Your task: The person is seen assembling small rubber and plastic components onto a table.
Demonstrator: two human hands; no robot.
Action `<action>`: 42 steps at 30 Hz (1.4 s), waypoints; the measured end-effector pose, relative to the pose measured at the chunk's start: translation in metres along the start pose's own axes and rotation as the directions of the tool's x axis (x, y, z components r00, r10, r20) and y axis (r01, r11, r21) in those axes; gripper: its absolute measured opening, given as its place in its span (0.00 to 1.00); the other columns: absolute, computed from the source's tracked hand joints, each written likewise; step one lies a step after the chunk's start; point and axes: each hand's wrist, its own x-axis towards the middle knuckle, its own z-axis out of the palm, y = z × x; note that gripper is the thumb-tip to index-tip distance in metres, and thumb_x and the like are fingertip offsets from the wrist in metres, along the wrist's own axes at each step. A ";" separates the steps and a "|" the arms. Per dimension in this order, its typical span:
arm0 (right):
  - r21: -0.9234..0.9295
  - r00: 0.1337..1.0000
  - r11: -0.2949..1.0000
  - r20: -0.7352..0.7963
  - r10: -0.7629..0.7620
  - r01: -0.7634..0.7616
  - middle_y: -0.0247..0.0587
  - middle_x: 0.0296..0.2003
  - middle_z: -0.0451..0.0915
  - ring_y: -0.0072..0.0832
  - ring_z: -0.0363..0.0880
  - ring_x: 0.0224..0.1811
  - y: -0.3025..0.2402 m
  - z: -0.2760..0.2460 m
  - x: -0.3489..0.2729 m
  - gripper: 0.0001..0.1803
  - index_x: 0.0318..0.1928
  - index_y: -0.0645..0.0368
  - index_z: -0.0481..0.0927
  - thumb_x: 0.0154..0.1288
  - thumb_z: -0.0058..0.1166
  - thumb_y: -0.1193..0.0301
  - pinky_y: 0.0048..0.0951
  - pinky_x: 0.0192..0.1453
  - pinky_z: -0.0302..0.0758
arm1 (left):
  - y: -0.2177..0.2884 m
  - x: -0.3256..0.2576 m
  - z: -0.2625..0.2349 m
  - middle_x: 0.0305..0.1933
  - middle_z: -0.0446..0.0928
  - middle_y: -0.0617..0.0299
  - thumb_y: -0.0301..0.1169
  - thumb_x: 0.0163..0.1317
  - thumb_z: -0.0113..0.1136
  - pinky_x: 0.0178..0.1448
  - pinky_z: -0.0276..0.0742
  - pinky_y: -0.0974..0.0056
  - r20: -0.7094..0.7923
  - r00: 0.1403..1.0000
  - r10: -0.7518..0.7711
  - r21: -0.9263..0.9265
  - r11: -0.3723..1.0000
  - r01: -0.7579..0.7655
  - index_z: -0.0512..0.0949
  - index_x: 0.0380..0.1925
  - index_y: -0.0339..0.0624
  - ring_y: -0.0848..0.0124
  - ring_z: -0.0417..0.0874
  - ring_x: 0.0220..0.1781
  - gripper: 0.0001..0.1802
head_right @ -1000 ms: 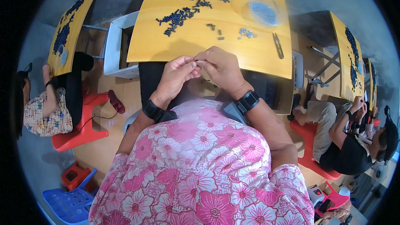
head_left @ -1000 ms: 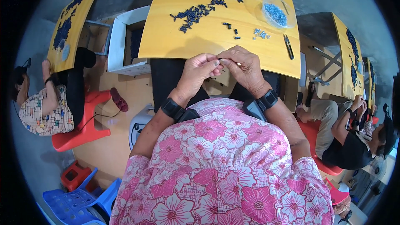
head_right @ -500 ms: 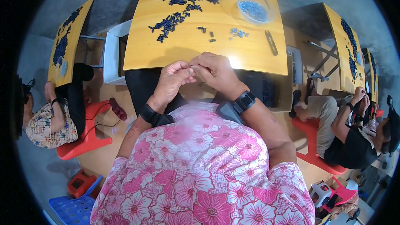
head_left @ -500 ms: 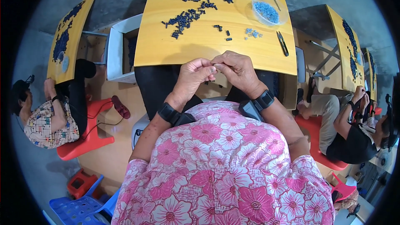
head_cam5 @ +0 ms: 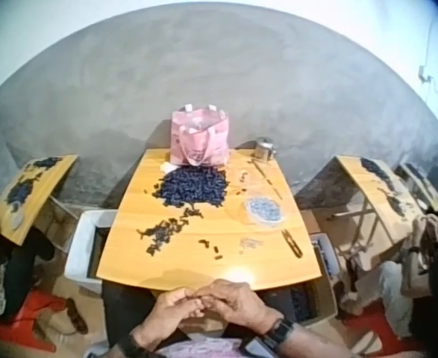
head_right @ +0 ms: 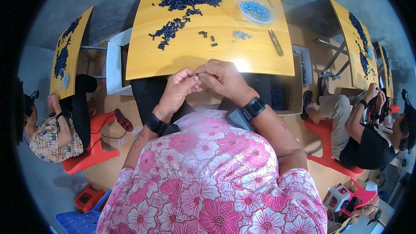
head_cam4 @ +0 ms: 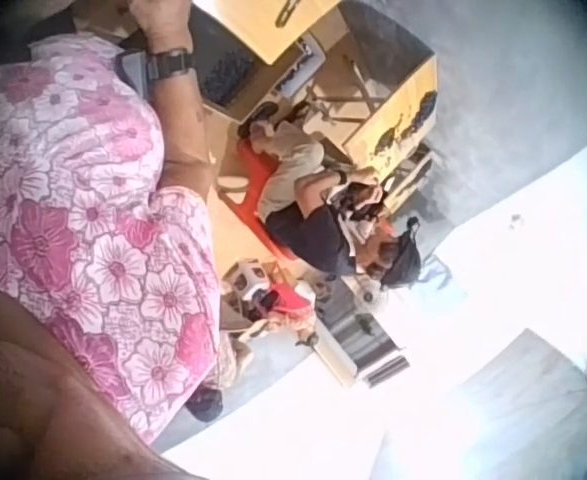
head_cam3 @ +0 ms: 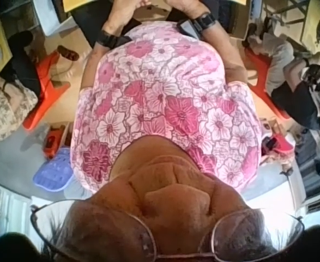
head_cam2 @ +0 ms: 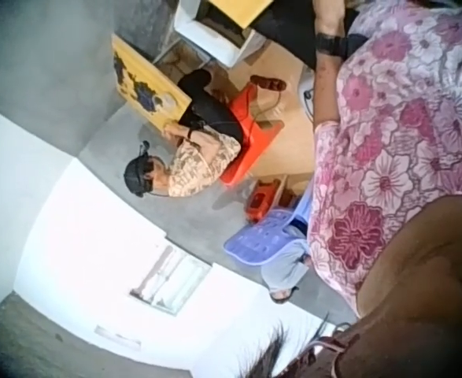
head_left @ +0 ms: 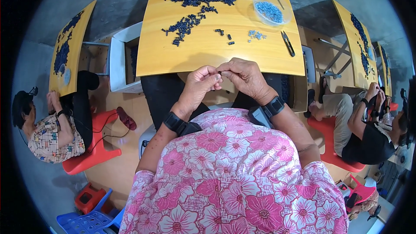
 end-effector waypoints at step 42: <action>-0.569 0.925 0.753 -0.352 0.141 -0.331 0.44 0.30 0.77 0.43 0.79 0.31 0.082 -0.054 0.012 0.03 0.34 0.58 0.80 0.58 0.57 0.77 0.35 0.34 0.76 | 0.014 0.048 0.000 0.34 0.77 0.67 0.22 0.62 0.58 0.44 0.74 0.75 0.004 0.985 0.170 0.372 0.914 -0.159 0.76 0.36 0.34 0.82 0.75 0.37 0.04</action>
